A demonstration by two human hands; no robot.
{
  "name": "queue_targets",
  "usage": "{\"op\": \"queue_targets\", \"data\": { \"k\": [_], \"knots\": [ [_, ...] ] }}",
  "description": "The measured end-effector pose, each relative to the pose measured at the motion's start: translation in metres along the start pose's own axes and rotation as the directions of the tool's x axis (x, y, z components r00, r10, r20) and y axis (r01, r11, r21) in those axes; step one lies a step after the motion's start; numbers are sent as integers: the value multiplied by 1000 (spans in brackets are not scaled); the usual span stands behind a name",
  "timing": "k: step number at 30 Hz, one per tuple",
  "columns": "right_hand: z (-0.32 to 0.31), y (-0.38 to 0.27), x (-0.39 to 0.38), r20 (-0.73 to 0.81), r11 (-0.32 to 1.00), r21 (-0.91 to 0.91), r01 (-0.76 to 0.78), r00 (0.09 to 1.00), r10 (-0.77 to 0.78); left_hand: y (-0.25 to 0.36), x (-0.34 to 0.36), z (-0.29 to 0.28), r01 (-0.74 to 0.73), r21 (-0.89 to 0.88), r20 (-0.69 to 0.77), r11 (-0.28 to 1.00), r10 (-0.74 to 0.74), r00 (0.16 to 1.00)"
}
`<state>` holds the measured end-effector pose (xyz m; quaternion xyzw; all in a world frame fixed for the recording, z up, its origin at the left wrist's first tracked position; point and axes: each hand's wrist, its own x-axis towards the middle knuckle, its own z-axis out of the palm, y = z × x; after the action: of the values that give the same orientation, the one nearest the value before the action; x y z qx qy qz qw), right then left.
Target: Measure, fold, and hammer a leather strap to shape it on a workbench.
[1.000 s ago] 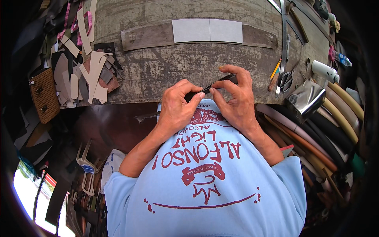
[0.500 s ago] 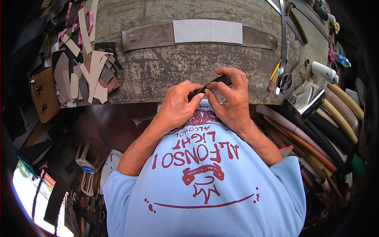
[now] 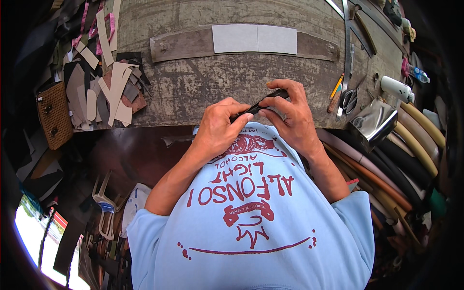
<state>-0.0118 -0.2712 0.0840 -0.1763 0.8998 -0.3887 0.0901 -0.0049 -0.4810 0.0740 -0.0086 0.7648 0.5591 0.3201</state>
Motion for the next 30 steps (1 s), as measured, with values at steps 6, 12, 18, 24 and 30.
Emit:
{"op": "queue_targets", "data": {
  "k": [6, 12, 18, 24, 30],
  "knots": [
    [-4, 0, 4, 30, 999, -16, 49, 998, -48, -1, 0, 0, -3, -25, -18, 1000, 2, 1000],
    [-8, 1, 7, 83, 995, -37, 92, 993, -89, -3, 0, 2, -36, -4, -43, 999, 36, 998],
    [0, -1, 2, 96, 999, -44, -21, 995, 25, -4, -2, 10, -91, -44, -133, 995, 85, 987],
    [10, -12, 1, -82, 990, 31, -137, 987, 139, -2, -1, 11, -83, -113, -167, 990, 63, 984],
    [16, -19, 0, -119, 978, 32, -205, 971, 207, -1, -1, 13, -112, -50, -206, 992, 99, 973]
  ]
}}
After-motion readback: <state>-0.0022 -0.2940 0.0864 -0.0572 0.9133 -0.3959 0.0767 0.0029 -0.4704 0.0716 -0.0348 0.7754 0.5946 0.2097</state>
